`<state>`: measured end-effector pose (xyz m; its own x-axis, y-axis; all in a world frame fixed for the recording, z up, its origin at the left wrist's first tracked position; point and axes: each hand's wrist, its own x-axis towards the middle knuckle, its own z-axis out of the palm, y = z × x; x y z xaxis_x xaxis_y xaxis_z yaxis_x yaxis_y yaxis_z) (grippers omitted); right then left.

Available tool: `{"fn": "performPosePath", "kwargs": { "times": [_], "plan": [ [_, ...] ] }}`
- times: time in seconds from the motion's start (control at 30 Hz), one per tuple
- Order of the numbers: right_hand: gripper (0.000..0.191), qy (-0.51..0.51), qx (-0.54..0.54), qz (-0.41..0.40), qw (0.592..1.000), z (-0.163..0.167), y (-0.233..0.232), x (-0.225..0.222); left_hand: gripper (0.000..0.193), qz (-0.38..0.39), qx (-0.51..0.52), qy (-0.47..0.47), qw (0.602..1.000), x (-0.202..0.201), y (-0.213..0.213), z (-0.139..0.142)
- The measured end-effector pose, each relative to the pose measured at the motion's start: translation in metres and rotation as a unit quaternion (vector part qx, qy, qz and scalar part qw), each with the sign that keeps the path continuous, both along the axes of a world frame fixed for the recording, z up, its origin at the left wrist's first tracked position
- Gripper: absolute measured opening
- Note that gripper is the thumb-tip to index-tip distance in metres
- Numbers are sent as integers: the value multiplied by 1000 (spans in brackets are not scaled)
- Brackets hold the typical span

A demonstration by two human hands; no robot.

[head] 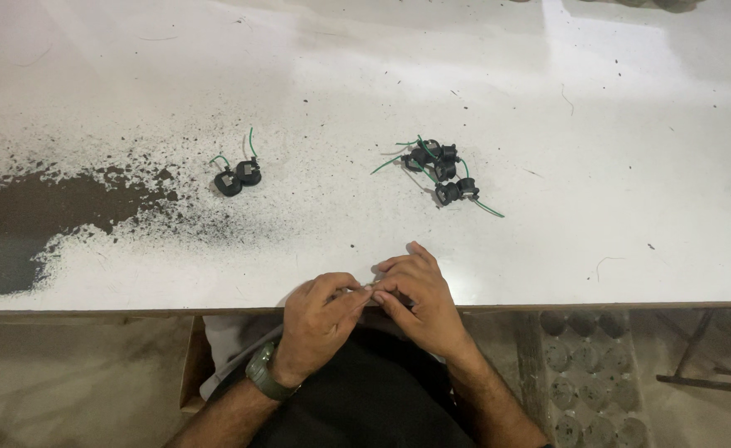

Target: The person sits at a white workbench assembling black plastic plug connectors with green wires. They pick up a connector body, use a small blade tool to work inside it, press the parts together by hand, and place the finished connector on a growing pile, repeating this one connector at a time.

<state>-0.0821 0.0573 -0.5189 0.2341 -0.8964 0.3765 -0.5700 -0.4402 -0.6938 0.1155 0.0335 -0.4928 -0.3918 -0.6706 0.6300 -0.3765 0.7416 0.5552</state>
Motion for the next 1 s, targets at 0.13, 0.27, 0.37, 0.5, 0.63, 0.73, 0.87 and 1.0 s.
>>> {"fn": "performPosePath", "kwargs": {
  "times": [0.13,0.27,0.37,0.5,0.63,0.73,0.87,1.0],
  "plan": [
    [7,-5,-8,-9,1000,0,2,1,16,6,-11,-1,1000,0,2,1],
    [11,22,-56,-31,998,-2,3,5,12,3,11,6,1000,0,2,0],
    [12,27,-68,-41,996,-3,3,6,10,4,21,13,1000,1,3,0],
    [13,31,-78,-56,995,-2,1,8,8,6,29,29,999,3,1,1],
    [13,36,-83,-73,993,0,-6,11,7,0,48,48,998,6,-8,3],
    [13,41,-80,-82,993,0,-12,15,7,-2,49,45,998,9,-14,2],
    [13,43,-90,-100,990,-1,-16,22,7,-21,73,60,995,16,-17,1],
    [13,53,-107,-120,986,1,-15,32,6,-39,104,74,991,25,-17,4]
  ]
}}
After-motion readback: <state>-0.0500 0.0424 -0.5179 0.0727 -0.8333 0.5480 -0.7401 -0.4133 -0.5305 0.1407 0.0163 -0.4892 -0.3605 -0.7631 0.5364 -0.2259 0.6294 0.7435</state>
